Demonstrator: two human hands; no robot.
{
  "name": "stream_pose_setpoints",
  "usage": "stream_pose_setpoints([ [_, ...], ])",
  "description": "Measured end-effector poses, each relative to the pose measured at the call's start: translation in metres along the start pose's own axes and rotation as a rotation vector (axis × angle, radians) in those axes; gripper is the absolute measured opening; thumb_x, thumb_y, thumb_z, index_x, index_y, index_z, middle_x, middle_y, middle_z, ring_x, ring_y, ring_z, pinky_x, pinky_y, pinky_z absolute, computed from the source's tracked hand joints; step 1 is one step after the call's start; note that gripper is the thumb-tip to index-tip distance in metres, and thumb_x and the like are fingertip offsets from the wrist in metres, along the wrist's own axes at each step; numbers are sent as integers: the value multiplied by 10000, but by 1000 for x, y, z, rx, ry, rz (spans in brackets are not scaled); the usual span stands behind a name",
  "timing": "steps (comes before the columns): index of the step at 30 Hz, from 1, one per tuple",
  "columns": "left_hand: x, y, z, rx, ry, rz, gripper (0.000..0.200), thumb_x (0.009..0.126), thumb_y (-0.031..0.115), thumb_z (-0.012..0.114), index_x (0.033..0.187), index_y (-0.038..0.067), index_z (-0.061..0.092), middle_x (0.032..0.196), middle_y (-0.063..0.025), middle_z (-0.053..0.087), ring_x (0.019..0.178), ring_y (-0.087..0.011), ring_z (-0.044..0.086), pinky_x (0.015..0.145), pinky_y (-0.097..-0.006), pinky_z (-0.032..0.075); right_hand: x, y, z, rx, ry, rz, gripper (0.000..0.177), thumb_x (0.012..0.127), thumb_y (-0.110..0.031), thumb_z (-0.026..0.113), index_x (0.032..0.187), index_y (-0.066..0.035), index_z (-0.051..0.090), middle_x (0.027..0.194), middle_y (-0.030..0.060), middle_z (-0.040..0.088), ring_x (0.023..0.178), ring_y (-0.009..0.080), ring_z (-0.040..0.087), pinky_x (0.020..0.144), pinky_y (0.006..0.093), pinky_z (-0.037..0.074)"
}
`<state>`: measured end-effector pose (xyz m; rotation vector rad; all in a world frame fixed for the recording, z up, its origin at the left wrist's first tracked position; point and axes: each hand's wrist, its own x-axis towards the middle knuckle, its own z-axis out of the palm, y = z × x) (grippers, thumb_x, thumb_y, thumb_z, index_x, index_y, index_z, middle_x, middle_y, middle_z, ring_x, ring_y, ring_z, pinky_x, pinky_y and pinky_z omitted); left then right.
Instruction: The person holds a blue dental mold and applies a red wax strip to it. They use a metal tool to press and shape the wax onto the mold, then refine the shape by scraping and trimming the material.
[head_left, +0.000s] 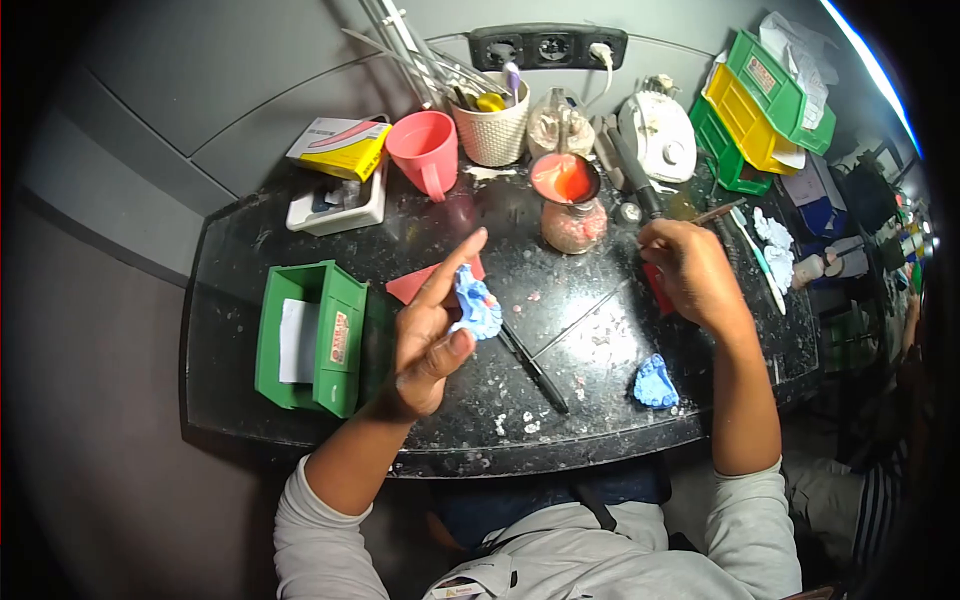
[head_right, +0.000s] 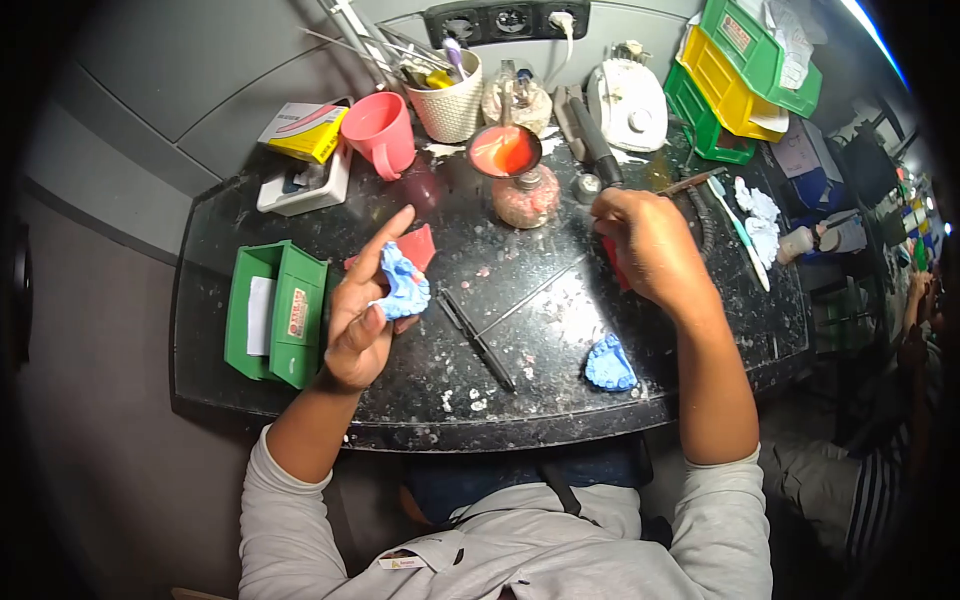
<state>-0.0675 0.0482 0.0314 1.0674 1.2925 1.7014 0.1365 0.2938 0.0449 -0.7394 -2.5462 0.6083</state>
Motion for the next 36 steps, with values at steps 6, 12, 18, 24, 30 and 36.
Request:
stream_pose_setpoints([
  [6, 2, -3, -1, -16, 6, 17, 1128, 829, 639, 668, 1565, -79, 204, 1021, -58, 581, 740, -74, 486, 608, -209, 365, -2, -2, 2, -200, 54, -194, 102, 780, -70, 755, 875, -53, 722, 845, 137, 674, 873, 366, 643, 781, 447, 493],
  [12, 3, -4, -3, -10, 1, 25, 1099, 852, 608, 652, 1565, -86, 186, 1005, -67, 583, 713, -76, 482, 597, -200, 359, -13, -30, 15, -116, -423, -463, 85, 784, -152, 714, 867, -133, 719, 873, 27, 620, 983, 236, 571, 863, 361, 392],
  [18, 7, -3, -7, -106, -18, 42, 1024, 859, 524, 708, 1566, -52, 241, 976, -34, 568, 722, -54, 454, 605, -197, 356, -15, -22, 37, -67, -325, -558, 112, 801, -160, 689, 905, -123, 709, 955, 52, 638, 1010, 272, 577, 856, 379, 396],
  [24, 13, -21, 8, -252, 178, 195, 810, 928, 439, 595, 1560, 14, 321, 785, 12, 517, 529, -66, 425, 456, -197, 287, -14, -15, 38, -130, 74, -718, 112, 813, -159, 638, 916, -113, 640, 962, 65, 620, 1019, 254, 585, 854, 406, 412],
  [30, 83, -100, -66, 220, 616, 621, 540, 1040, 395, 431, 1460, 65, 509, 800, 18, 528, 532, -41, 357, 469, -194, 240, -117, -44, -81, 65, 200, -635, 142, 857, -22, 639, 985, -62, 592, 973, 83, 589, 954, 272, 585, 858, 399, 441],
  [36, 63, -32, -35, 206, 733, 417, 514, 1035, 388, 438, 1425, 68, 538, 780, 32, 515, 533, -37, 350, 473, -195, 234, -297, -35, -198, 58, 358, -458, 219, 818, 90, 664, 992, -31, 610, 921, 107, 584, 948, 303, 613, 821, 416, 482],
])
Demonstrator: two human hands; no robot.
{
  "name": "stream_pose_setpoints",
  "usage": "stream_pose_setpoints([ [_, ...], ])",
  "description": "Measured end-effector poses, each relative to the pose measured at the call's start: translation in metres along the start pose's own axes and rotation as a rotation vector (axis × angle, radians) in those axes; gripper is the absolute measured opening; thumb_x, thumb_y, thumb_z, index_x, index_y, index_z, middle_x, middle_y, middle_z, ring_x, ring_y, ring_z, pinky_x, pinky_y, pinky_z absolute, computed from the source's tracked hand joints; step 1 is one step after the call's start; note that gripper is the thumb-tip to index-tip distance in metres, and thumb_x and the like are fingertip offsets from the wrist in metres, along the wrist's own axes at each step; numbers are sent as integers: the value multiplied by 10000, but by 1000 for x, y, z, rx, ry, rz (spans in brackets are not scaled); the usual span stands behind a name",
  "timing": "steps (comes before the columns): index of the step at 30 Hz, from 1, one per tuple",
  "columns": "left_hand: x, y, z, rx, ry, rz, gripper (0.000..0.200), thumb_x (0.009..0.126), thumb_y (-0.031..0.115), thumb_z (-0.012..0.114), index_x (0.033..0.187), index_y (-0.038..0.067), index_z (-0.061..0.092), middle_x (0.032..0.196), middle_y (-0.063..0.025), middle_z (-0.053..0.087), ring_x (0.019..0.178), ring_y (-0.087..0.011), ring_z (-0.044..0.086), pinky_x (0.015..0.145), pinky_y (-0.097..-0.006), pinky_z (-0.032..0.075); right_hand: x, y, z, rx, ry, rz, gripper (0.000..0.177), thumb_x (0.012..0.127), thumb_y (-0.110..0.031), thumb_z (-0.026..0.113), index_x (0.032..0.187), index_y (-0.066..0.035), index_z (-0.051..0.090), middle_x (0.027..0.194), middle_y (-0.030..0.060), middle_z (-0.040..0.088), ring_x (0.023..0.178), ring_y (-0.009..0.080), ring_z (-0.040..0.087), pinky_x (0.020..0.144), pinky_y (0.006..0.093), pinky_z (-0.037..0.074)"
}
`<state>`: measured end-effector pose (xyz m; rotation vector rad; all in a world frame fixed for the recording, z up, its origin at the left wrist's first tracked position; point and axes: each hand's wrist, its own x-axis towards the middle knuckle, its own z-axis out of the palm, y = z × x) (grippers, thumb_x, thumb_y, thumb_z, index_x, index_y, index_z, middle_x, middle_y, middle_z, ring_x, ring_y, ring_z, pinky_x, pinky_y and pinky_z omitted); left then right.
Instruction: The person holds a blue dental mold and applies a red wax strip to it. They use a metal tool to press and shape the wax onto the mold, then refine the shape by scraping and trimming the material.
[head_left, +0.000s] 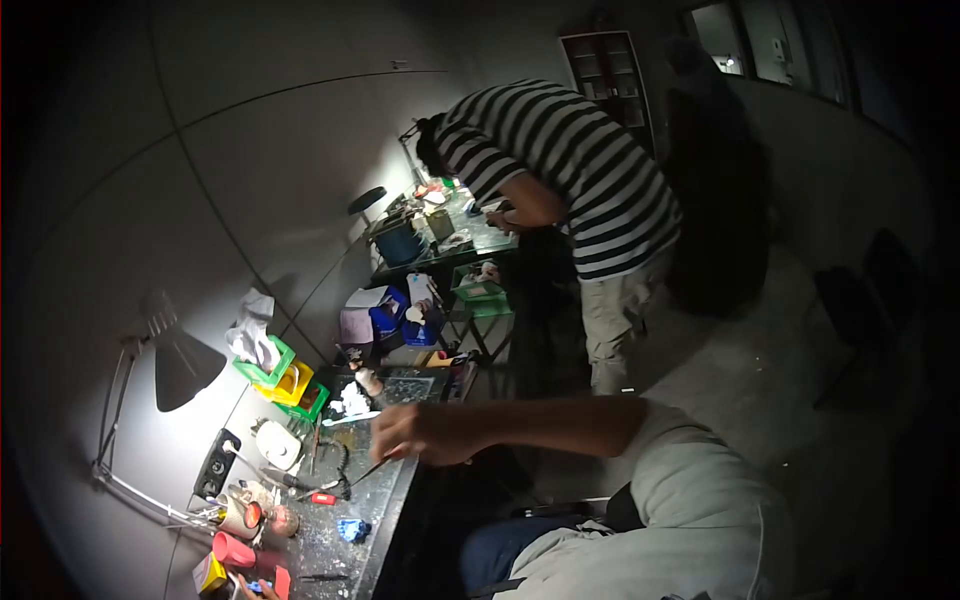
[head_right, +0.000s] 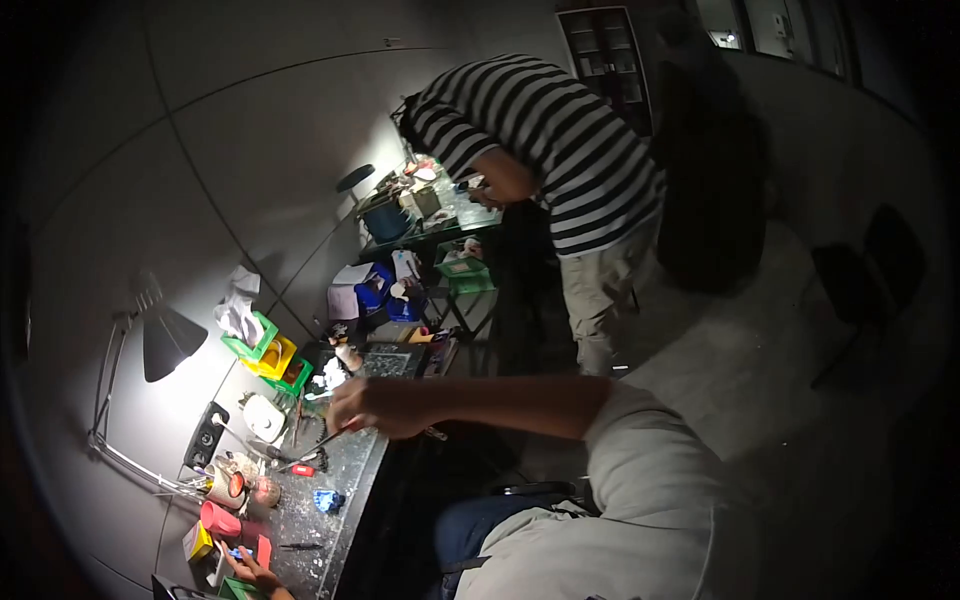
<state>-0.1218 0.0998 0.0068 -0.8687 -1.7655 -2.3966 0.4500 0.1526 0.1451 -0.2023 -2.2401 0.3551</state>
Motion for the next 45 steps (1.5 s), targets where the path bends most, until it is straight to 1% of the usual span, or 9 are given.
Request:
stream_pose_setpoints([
  [7, -33, 61, 11, 77, 83, 43, 486, 1029, 379, 445, 1384, 72, 571, 756, 49, 500, 535, -33, 342, 477, -197, 227, -235, -122, -138, -83, 230, 591, 110, 910, -20, 681, 1011, -39, 642, 895, 75, 624, 810, 207, 629, 737, 350, 483],
  [12, -98, 97, 36, 14, 77, 143, 468, 1025, 374, 451, 1355, 75, 595, 739, 61, 489, 536, -30, 336, 480, -197, 223, -424, -189, -137, -82, 538, 913, 123, 917, -82, 730, 988, -16, 655, 903, 52, 707, 791, 114, 649, 763, 285, 523],
  [17, -172, 49, 145, -469, -367, 223, 451, 1021, 368, 456, 1325, 77, 619, 722, 73, 479, 537, -27, 330, 484, -198, 218, -537, -268, -133, -58, 874, 1010, 105, 897, -62, 746, 914, -13, 654, 864, 38, 701, 782, 97, 639, 753, 269, 524],
  [19, -344, 215, 185, -368, -419, 183, 381, 1027, 358, 443, 1178, 79, 653, 666, 80, 411, 516, -18, 302, 464, -194, 207, -565, -287, -132, -75, 1111, 1012, 115, 884, -54, 759, 887, -30, 646, 866, 37, 698, 794, 90, 632, 753, 261, 522],
  [20, -338, 183, 215, -409, -458, 214, 471, 1017, 357, 468, 1348, 49, 600, 662, 86, 391, 514, -13, 311, 450, -195, 204, -577, -291, -130, -107, 1192, 1015, 123, 873, -48, 763, 894, -37, 642, 855, 37, 690, 777, 90, 625, 737, 266, 522],
  [22, -417, 267, 240, -500, -682, 197, 576, 1014, 352, 474, 1484, 19, 478, 698, 72, 453, 507, -9, 307, 441, -184, 199, -610, -282, -118, -99, 1290, 1028, 123, 865, -34, 755, 909, -36, 640, 844, 36, 681, 757, 91, 622, 717, 270, 525],
  [27, -538, 403, 267, -852, -1059, 95, 685, 1008, 431, 470, 1532, 0, 372, 691, 28, 472, 530, -41, 341, 451, -208, 241, -611, -262, -121, -50, 1429, 964, 121, 867, -24, 742, 916, -12, 632, 827, 58, 677, 726, 93, 632, 686, 251, 523],
  [36, -642, 436, 288, -1111, -1567, -17, 954, 913, 519, 603, 1560, -63, 213, 871, -40, 619, 565, -63, 424, 473, -200, 304, -627, -277, -119, -135, 1504, 1046, 180, 846, -67, 794, 918, -11, 639, 840, 92, 703, 783, 120, 678, 708, 275, 535],
  [45, -700, 441, 307, -1017, -1524, 22, 1017, 841, 605, 613, 1477, -145, 354, 809, -38, 582, 539, -68, 473, 443, -215, 344, -653, -297, -115, -72, 1698, 1134, 142, 857, 2, 758, 947, 26, 652, 879, 123, 720, 838, 175, 716, 782, 309, 589],
])
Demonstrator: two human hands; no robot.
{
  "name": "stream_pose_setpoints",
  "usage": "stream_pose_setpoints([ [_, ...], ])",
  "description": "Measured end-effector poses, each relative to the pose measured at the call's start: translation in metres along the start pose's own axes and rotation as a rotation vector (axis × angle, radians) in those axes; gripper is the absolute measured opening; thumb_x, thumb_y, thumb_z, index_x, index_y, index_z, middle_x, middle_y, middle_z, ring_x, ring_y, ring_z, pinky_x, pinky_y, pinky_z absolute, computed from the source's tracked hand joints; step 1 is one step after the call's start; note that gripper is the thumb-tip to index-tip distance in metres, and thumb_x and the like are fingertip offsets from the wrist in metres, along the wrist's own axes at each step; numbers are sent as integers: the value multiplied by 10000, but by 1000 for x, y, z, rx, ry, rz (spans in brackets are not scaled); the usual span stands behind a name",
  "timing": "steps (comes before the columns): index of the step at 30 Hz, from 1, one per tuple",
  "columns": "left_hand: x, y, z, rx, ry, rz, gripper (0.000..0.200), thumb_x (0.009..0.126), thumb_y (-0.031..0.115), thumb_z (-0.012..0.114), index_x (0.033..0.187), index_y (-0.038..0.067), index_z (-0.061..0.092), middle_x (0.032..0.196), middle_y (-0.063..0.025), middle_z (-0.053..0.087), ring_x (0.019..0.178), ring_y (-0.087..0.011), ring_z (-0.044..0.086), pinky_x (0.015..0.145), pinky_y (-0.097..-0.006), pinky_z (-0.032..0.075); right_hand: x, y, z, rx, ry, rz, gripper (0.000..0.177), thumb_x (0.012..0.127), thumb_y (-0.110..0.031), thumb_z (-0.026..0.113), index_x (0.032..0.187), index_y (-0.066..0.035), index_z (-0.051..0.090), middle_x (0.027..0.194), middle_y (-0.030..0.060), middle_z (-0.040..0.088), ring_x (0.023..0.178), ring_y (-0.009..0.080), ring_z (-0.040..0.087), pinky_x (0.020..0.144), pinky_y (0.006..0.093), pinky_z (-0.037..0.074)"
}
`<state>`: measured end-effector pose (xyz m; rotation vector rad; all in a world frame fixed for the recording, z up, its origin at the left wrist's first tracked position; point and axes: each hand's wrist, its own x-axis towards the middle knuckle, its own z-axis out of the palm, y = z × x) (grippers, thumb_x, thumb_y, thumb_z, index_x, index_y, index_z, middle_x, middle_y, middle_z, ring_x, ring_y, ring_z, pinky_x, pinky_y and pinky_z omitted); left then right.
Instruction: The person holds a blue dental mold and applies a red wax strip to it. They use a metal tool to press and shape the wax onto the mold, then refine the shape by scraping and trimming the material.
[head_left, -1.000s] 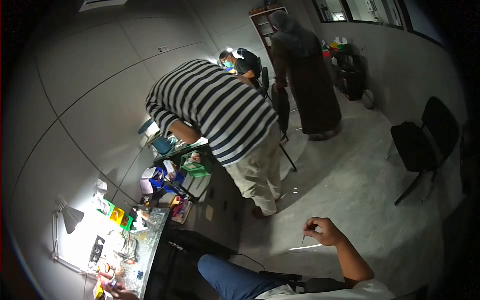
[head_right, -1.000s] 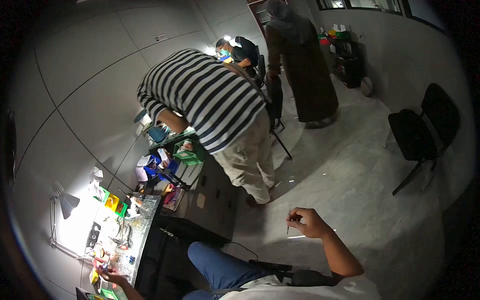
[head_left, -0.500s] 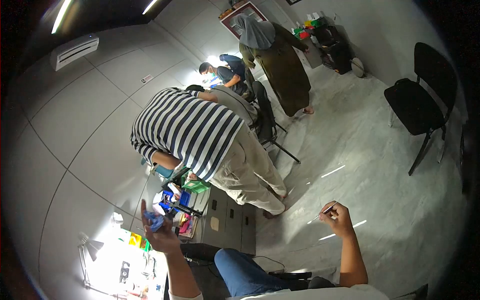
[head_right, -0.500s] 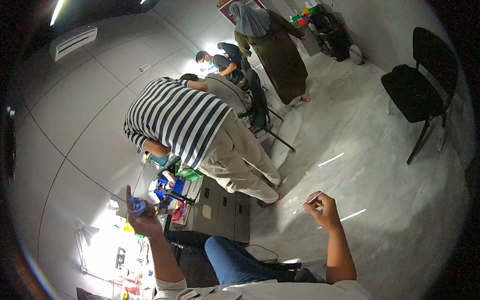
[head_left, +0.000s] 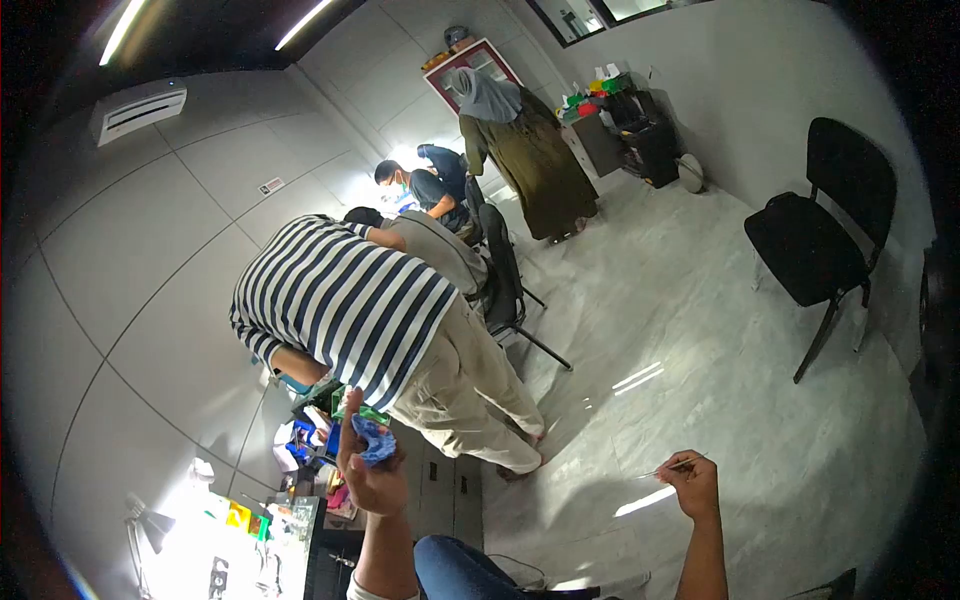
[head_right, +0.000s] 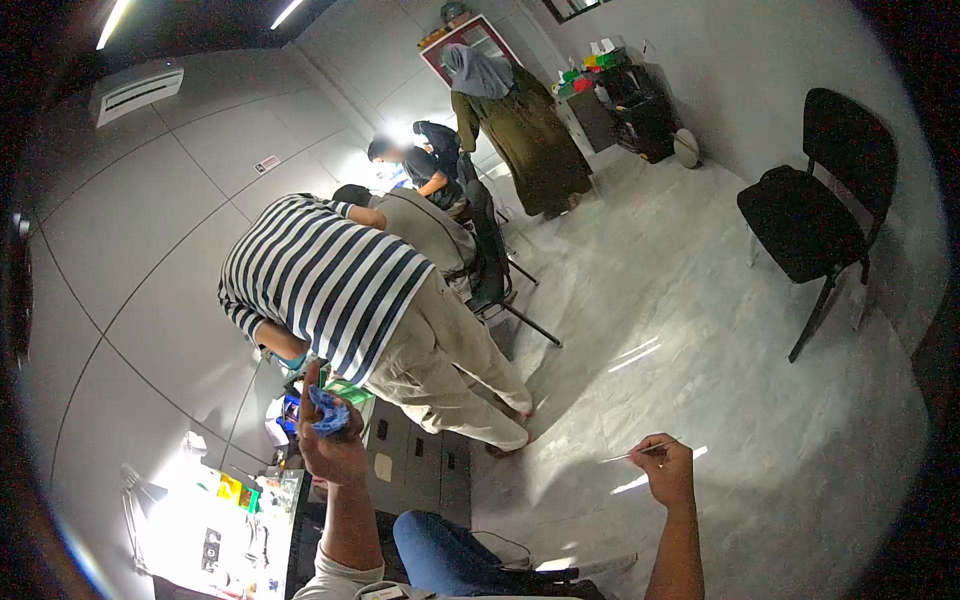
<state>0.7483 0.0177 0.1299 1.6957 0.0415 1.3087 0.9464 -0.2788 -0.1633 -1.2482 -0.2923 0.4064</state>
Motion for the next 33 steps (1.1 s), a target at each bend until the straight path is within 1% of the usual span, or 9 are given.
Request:
stream_pose_setpoints([
  [7, -12, -6, -9, 3, -60, -7, 1053, 852, 621, 612, 1480, -169, 311, 818, -48, 599, 555, -73, 520, 442, -212, 382, 0, 10, 7, 86, -24, 64, 111, 893, 19, 706, 982, 62, 655, 898, 146, 730, 830, 194, 730, 771, 315, 609],
  [9, -22, -2, -10, -15, 4, -34, 1079, 842, 644, 623, 1479, -169, 312, 818, -44, 604, 554, -74, 528, 438, -207, 382, 1, 8, 10, 102, -22, 99, 108, 899, 17, 699, 983, 65, 652, 895, 148, 730, 824, 193, 730, 761, 313, 611],
  [12, -38, 5, -20, 79, 33, -75, 1112, 814, 677, 639, 1476, -160, 330, 808, -28, 600, 547, -63, 525, 447, -204, 390, 1, 15, 12, 88, -35, 39, 98, 904, 25, 689, 982, 66, 648, 885, 159, 725, 807, 202, 735, 743, 316, 620],
  [15, -43, 8, -31, 99, 105, -91, 1107, 816, 681, 628, 1476, -158, 335, 785, -18, 583, 535, -56, 500, 450, -208, 376, 3, 13, 16, 86, -39, 36, 96, 911, 29, 675, 988, 72, 636, 887, 170, 720, 797, 219, 741, 719, 320, 630],
  [17, -47, 6, -53, 89, 81, -84, 1065, 845, 653, 612, 1480, -156, 332, 778, -9, 567, 528, -50, 472, 450, -214, 354, 2, 12, 18, 100, -27, 42, 103, 917, 31, 665, 1000, 73, 621, 883, 176, 715, 804, 234, 747, 716, 332, 639],
  [20, -53, 11, -57, -25, 58, -111, 941, 899, 600, 590, 1537, -35, 315, 778, -15, 579, 537, -71, 450, 439, -234, 303, 4, 13, 21, 63, -22, 57, 113, 924, 26, 659, 1017, 68, 610, 881, 177, 713, 805, 236, 748, 716, 339, 643],
  [23, -66, 9, -59, -20, 93, -149, 957, 891, 609, 592, 1538, -36, 308, 759, -15, 574, 508, -72, 435, 427, -234, 299, 4, 5, 30, 9, -42, 49, 107, 926, 26, 656, 1016, 62, 608, 878, 177, 711, 812, 239, 749, 723, 341, 643],
  [24, -70, 7, -61, -3, 119, -129, 987, 887, 597, 588, 1472, -158, 338, 805, -37, 585, 524, -71, 489, 432, -224, 349, 4, 4, 32, 7, -46, 49, 107, 926, 26, 656, 1016, 62, 608, 878, 177, 711, 812, 239, 749, 723, 341, 643],
  [33, -88, 20, -76, -46, 171, -181, 952, 894, 546, 592, 1491, -142, 317, 839, -34, 614, 558, -71, 521, 456, -232, 383, 3, 11, 43, -32, -124, -35, 103, 927, 13, 666, 1002, 51, 607, 870, 157, 708, 810, 217, 748, 724, 324, 636],
])
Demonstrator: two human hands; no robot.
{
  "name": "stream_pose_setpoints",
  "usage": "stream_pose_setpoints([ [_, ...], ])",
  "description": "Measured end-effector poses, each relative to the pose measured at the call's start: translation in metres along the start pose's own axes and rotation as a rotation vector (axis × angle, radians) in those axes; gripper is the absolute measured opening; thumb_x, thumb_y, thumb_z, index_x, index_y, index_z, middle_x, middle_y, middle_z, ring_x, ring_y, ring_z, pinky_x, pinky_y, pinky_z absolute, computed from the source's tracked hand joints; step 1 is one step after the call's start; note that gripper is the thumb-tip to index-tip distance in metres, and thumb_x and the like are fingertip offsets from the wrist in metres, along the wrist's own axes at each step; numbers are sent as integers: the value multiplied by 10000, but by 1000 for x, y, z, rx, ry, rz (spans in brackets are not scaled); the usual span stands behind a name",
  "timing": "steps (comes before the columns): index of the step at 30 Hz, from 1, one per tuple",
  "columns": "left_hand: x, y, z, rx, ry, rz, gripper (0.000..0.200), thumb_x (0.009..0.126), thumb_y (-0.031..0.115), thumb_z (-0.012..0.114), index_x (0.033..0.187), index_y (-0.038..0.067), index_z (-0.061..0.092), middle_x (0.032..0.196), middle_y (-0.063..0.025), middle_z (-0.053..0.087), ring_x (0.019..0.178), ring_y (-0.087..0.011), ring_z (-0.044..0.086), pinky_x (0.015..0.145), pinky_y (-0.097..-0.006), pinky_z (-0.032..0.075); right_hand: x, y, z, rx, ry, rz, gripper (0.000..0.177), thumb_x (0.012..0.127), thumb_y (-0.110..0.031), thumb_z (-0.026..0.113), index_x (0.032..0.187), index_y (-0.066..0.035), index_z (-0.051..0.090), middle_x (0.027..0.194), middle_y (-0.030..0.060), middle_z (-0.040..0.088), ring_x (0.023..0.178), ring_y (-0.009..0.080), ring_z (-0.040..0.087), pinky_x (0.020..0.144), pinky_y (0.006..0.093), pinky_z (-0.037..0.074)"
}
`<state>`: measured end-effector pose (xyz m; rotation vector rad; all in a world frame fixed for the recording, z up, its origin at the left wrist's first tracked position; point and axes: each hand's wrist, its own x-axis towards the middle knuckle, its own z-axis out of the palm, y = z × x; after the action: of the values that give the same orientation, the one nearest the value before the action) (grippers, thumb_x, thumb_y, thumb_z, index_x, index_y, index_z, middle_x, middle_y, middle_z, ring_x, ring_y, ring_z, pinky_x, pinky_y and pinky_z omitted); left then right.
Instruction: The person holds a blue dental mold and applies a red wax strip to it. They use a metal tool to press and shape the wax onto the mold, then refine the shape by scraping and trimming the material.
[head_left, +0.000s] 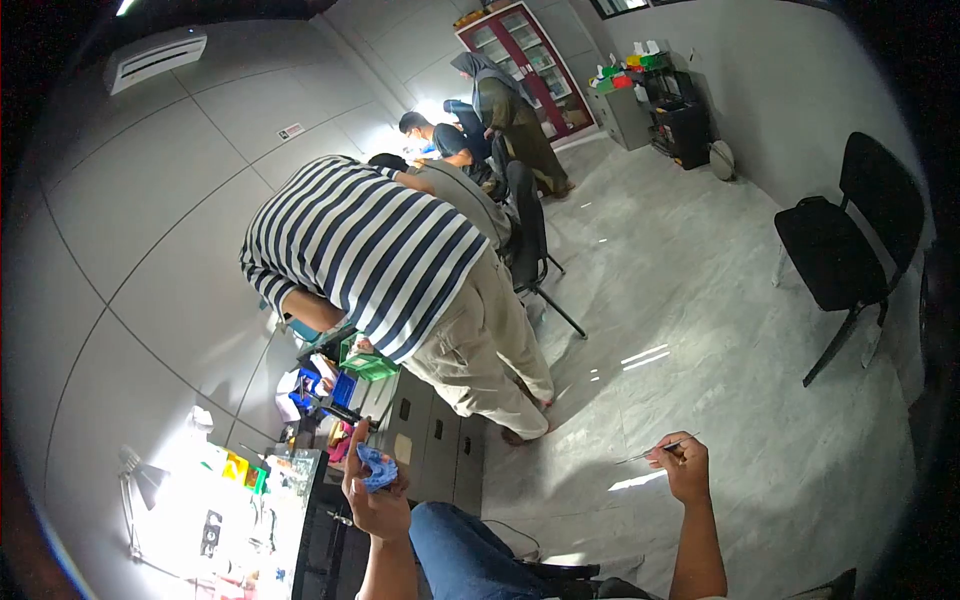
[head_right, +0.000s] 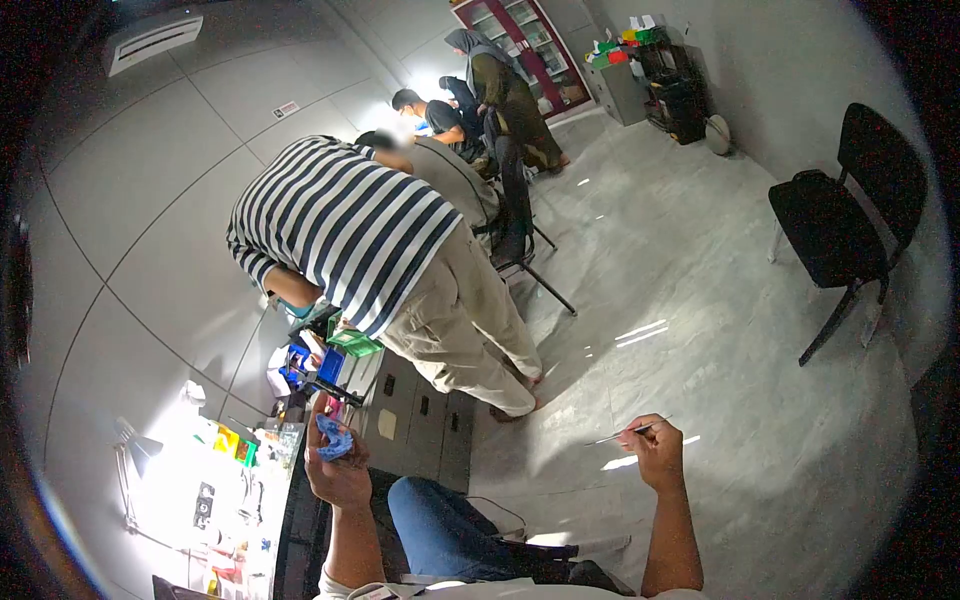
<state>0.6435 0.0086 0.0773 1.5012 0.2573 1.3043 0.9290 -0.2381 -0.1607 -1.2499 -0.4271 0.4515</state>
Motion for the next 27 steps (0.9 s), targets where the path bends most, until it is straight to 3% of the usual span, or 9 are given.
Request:
stream_pose_setpoints([
  [12, -19, 0, -15, 34, 49, -95, 949, 860, 567, 665, 1466, -108, 388, 832, -30, 622, 592, -95, 559, 479, -235, 405, -4, 0, 27, -80, -140, -28, 17, 953, 24, 592, 966, 32, 599, 850, 138, 706, 790, 178, 716, 733, 324, 619],
  [14, -26, -4, -16, -4, 34, -156, 943, 851, 557, 696, 1455, -106, 403, 844, -34, 627, 612, -103, 574, 489, -236, 414, -5, 0, 39, -89, -280, -33, 103, 921, 109, 529, 944, 26, 586, 844, 130, 699, 771, 174, 707, 717, 298, 604],
  [15, -31, -7, -12, -49, -12, -269, 941, 840, 539, 727, 1448, -105, 408, 874, -40, 639, 647, -113, 599, 500, -239, 429, -5, -5, 45, -189, -350, -64, 59, 983, -12, 555, 960, 1, 608, 836, 94, 716, 773, 142, 694, 707, 303, 575],
  [17, -42, -17, -6, -96, -55, -374, 940, 829, 521, 758, 1441, -103, 413, 903, -45, 651, 682, -124, 624, 511, -243, 443, -7, -7, 60, -199, -417, -49, 80, 990, -63, 580, 943, -6, 611, 851, 97, 726, 788, 169, 702, 730, 321, 561],
  [20, -64, -37, 7, 5, -256, -461, 937, 832, 542, 755, 1429, -98, 418, 968, -95, 682, 715, -198, 683, 589, -342, 556, -11, -30, 83, -283, -560, -63, 67, 976, -55, 574, 950, -4, 608, 898, 116, 735, 862, 211, 718, 797, 347, 558],
  [22, -78, -38, 25, -93, -318, -569, 904, 841, 486, 763, 1413, -125, 421, 1034, -150, 688, 914, -265, 717, 805, -422, 590, -15, -34, 93, -317, -639, -30, 56, 964, -41, 565, 963, -3, 606, 924, 125, 737, 904, 235, 724, 831, 360, 552],
  [23, -83, -40, 26, -92, -319, -564, 904, 841, 486, 763, 1413, -125, 421, 1034, -150, 688, 914, -265, 717, 805, -422, 590, -19, -25, 97, -296, -739, -33, 61, 955, -34, 561, 989, -5, 603, 950, 139, 734, 938, 250, 723, 851, 368, 547],
  [25, -88, -43, 30, -137, -572, -638, 880, 856, 441, 750, 1420, -142, 409, 1117, -187, 678, 1067, -289, 690, 985, -459, 523, -27, -23, 107, -351, -903, -67, 128, 949, -52, 561, 1066, -8, 590, 994, 177, 721, 962, 293, 720, 864, 390, 542],
  [27, -92, -43, 37, -138, -633, -659, 877, 855, 422, 749, 1431, -140, 402, 1149, -193, 670, 1090, -284, 681, 1007, -445, 506, -41, -40, 116, -464, -977, -24, 134, 948, -56, 556, 1070, -11, 591, 999, 183, 713, 957, 311, 713, 860, 405, 539],
])
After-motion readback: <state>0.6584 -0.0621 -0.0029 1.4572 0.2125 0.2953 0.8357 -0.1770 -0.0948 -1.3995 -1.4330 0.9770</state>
